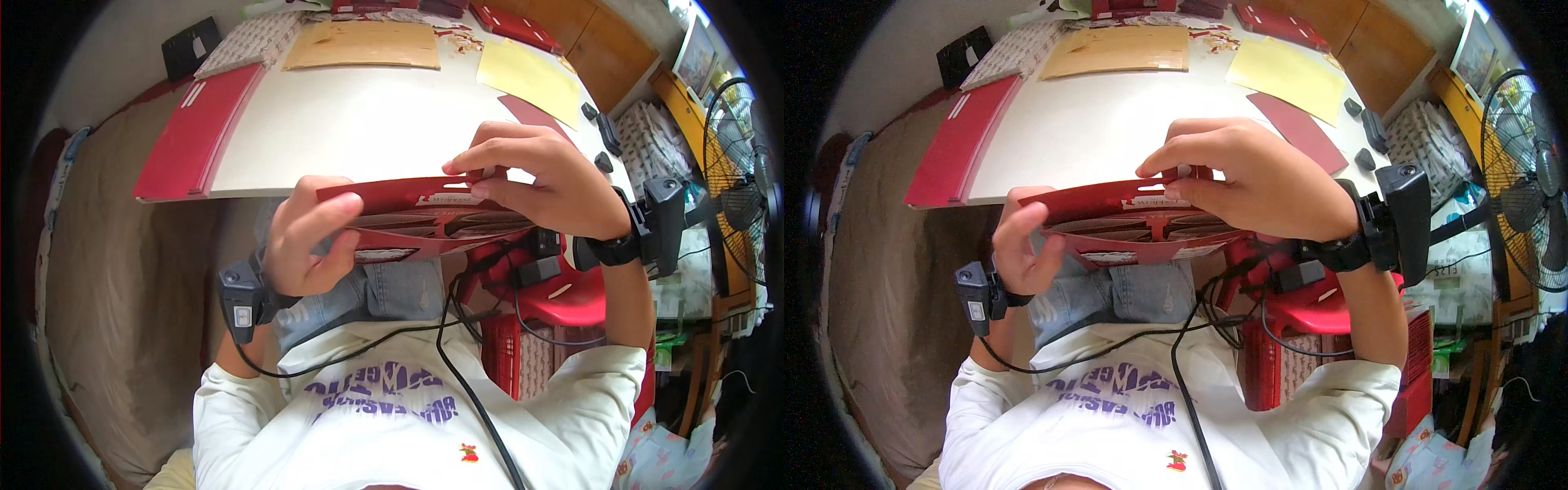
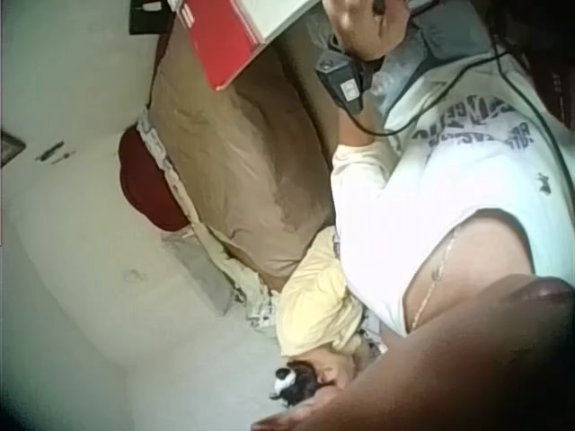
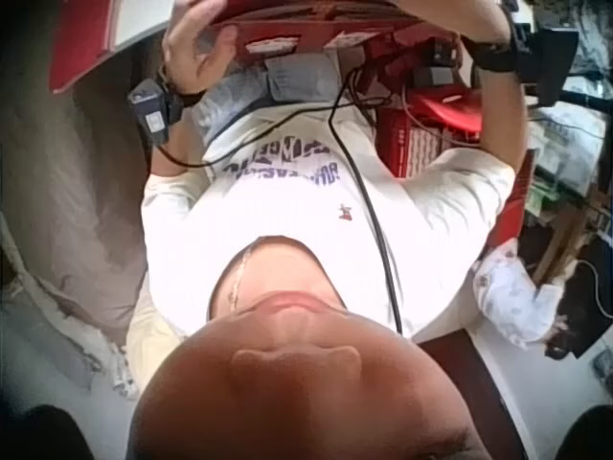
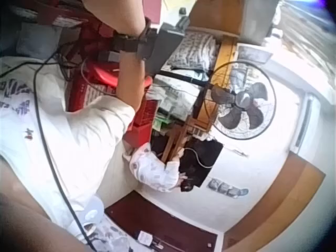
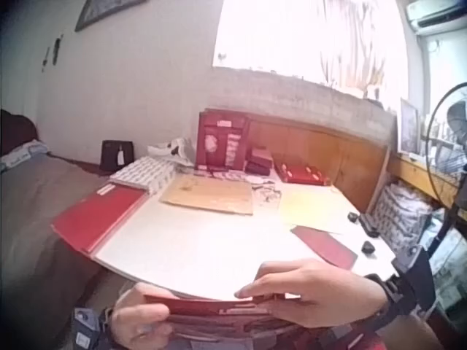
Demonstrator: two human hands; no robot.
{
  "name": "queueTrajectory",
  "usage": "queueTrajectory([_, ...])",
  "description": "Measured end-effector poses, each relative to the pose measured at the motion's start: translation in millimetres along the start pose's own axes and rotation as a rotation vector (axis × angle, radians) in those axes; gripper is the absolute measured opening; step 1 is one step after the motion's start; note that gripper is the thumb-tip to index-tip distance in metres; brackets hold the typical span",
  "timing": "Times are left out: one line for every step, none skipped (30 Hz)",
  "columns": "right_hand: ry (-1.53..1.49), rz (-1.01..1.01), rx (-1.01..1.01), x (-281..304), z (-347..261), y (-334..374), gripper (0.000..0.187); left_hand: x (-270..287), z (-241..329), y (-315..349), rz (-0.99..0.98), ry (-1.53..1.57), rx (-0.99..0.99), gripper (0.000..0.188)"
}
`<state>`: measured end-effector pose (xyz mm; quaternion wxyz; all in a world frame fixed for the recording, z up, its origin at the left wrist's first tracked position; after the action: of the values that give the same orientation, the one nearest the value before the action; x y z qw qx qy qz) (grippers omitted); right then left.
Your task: Assembling and folding cardboard wallets into red display folders.
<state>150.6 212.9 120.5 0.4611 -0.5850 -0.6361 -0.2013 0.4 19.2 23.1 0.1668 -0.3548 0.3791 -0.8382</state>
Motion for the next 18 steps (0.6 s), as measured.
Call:
queueTrajectory([0.007, 0.041, 0.011, 1.0, -1.8, 1.0, 0.03, -1.0, 9.0, -6.0, -0.001, -0.122, -0.015, 0.046])
queueTrajectory([0.013, 0.083, 0.02, 2.5, -3.4, 2.1, 0.024, -3.4, 13.3, -8.9, -0.003, -0.243, -0.03, 0.038])
queueTrajectory([0.015, 0.083, 0.021, 2.8, -2.2, 1.4, 0.024, -5.7, 10.9, -9.8, -0.003, -0.244, -0.032, 0.038])
queueTrajectory([0.014, 0.077, 0.029, 3.5, -1.2, 0.8, 0.023, -7.7, 8.9, -10.7, 0.006, -0.236, -0.084, 0.038])
queueTrajectory([0.014, 0.071, 0.035, 4.4, -0.4, 0.6, 0.023, -9.6, 7.4, -11.4, 0.015, -0.227, -0.136, 0.039])
queueTrajectory([0.005, 0.07, 0.034, 4.1, -1.0, 0.6, 0.023, -9.4, 8.7, -9.6, 0.038, -0.2, -0.116, 0.042])
queueTrajectory([-0.045, 0.051, 0.056, 3.8, -3.0, 0.9, 0.022, -8.5, 9.0, -5.6, 0.033, -0.199, -0.108, 0.042])
queueTrajectory([-0.094, 0.033, 0.078, 3.4, -4.9, 1.8, 0.021, -6.8, 8.9, -0.3, 0.025, -0.204, -0.111, 0.04])
queueTrajectory([-0.1, 0.033, 0.073, 2.6, -5.4, 3.6, 0.021, -7.2, 8.5, 5.1, 0.019, -0.206, -0.116, 0.039])
queueTrajectory([-0.137, 0.013, 0.078, 1.2, -6.6, 5.8, 0.02, -9.5, 7.8, 9.9, 0.014, -0.19, -0.093, 0.036])
queueTrajectory([-0.174, -0.007, 0.085, 0.1, -8.7, 8.1, 0.02, -10.4, 7.6, 11.6, 0.011, -0.186, -0.089, 0.036])
queueTrajectory([-0.229, -0.029, 0.05, 0.4, -12.6, 10.7, 0.02, -11.4, 7.3, 12.6, 0.02, -0.186, -0.1, 0.035])
queueTrajectory([-0.23, -0.027, 0.045, 1.3, -13.0, 11.9, 0.02, -11.8, 7.2, 13.4, 0.029, -0.187, -0.111, 0.035])
queueTrajectory([-0.236, -0.049, 0.062, 1.4, -13.6, 12.7, 0.019, -10.7, 6.7, 14.5, 0.027, -0.183, -0.11, 0.035])
queueTrajectory([-0.239, -0.07, 0.083, 2.1, -13.9, 13.3, 0.019, -8.2, 5.7, 14.8, 0.016, -0.196, -0.098, 0.034])
queueTrajectory([-0.238, -0.069, 0.085, 2.4, -13.9, 13.8, 0.019, -6.8, 4.8, 14.6, 0.006, -0.21, -0.085, 0.034])
queueTrajectory([-0.253, 0.008, 0.021, 4.2, -11.6, 14.1, 0.018, -7.4, 3.9, 15.0, 0.007, -0.214, -0.086, 0.034])
queueTrajectory([-0.261, 0.087, -0.043, 7.8, -10.2, 14.9, 0.018, -8.5, 2.4, 14.9, 0.029, -0.183, -0.08, 0.034])
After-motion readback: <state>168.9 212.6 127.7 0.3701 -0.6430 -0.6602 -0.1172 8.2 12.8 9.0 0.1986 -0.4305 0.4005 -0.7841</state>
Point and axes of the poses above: each hand's wrist, its own y-axis away from the middle knuckle, its own x-axis out of the back of the hand, z = x × y, the point moved 3 cm from there along -y, towards the middle knuckle, and after that the axes turned 2 degrees about x, right-handed, at the moved point
